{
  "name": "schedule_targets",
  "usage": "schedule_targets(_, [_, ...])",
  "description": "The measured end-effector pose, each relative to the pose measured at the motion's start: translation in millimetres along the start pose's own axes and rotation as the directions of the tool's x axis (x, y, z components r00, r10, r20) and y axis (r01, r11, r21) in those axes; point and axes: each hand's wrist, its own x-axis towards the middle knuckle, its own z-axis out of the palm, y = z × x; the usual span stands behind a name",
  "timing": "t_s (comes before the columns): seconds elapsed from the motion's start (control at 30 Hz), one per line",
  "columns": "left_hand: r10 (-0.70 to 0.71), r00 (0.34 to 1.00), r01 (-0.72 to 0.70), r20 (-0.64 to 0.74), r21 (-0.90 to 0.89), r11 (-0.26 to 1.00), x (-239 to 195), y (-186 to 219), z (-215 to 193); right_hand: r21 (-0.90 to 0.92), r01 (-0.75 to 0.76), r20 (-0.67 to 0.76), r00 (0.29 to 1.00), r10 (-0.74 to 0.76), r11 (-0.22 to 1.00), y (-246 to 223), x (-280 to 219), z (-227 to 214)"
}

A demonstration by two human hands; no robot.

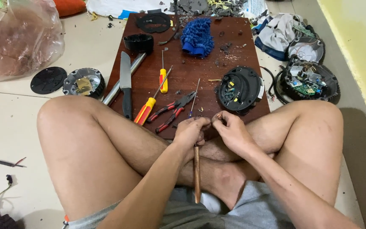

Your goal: The person sits on the floor and uses a knife to scrape a small component, then uses pliers to cut a wire. They wipe the work surface with a blue cloth and use a screwdriver to work on a disassembled black circular device.

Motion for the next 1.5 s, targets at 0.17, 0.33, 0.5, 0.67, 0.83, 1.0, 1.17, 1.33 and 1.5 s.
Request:
schedule_targets(0.17, [-0.029, 0.999, 0.031, -0.045, 0.037, 0.999, 37, -8, -12, -0.004, -0.04, 0.088, 0.995, 0.041, 0.999, 6, 44, 2])
schedule_targets(0.33, [-0.035, 0.997, 0.039, -0.075, 0.051, 0.998, 79, 1, -36, -0.279, -0.055, 0.237, 0.964, 0.124, 0.959, -8, 72, -18])
schedule_targets(0.5, [-0.103, 0.977, 0.094, -0.186, -0.057, 0.994, 76, 29, -56, -0.375, -0.094, 0.139, 0.978, 0.156, 0.922, 12, 110, -11])
schedule_targets(0.67, [-0.084, 0.983, 0.075, -0.163, -0.062, 0.995, 78, 21, -52, -0.411, -0.126, -0.005, 0.991, 0.136, 0.903, 8, 136, 3])
schedule_targets(0.83, [-0.09, 0.985, 0.077, -0.147, -0.09, 0.993, 54, 36, -38, -0.41, -0.087, -0.186, 0.983, 0.011, 0.908, 2, 168, 11])
schedule_targets(1.0, [-0.099, 0.978, 0.092, -0.183, -0.048, 0.995, 62, 27, -35, -0.55, -0.085, -0.048, 0.996, 0.07, 0.831, -23, 188, 13])
schedule_targets(1.17, [-0.102, 0.976, 0.09, -0.191, -0.071, 0.993, 56, 31, -35, -0.728, -0.031, -0.011, 0.999, 0.034, 0.685, 24, 250, 18])
schedule_targets(1.33, [-0.105, 0.979, 0.092, -0.176, -0.083, 0.992, 51, 32, -35, -0.667, 0.015, 0.013, 1.0, -0.009, 0.744, 7, 223, 0])
schedule_targets(1.5, [-0.084, 0.992, 0.079, -0.093, -0.048, 0.996, 36, 43, -35, -0.158, 0.104, -0.03, 0.993, -0.11, 0.982, -57, 127, -22])
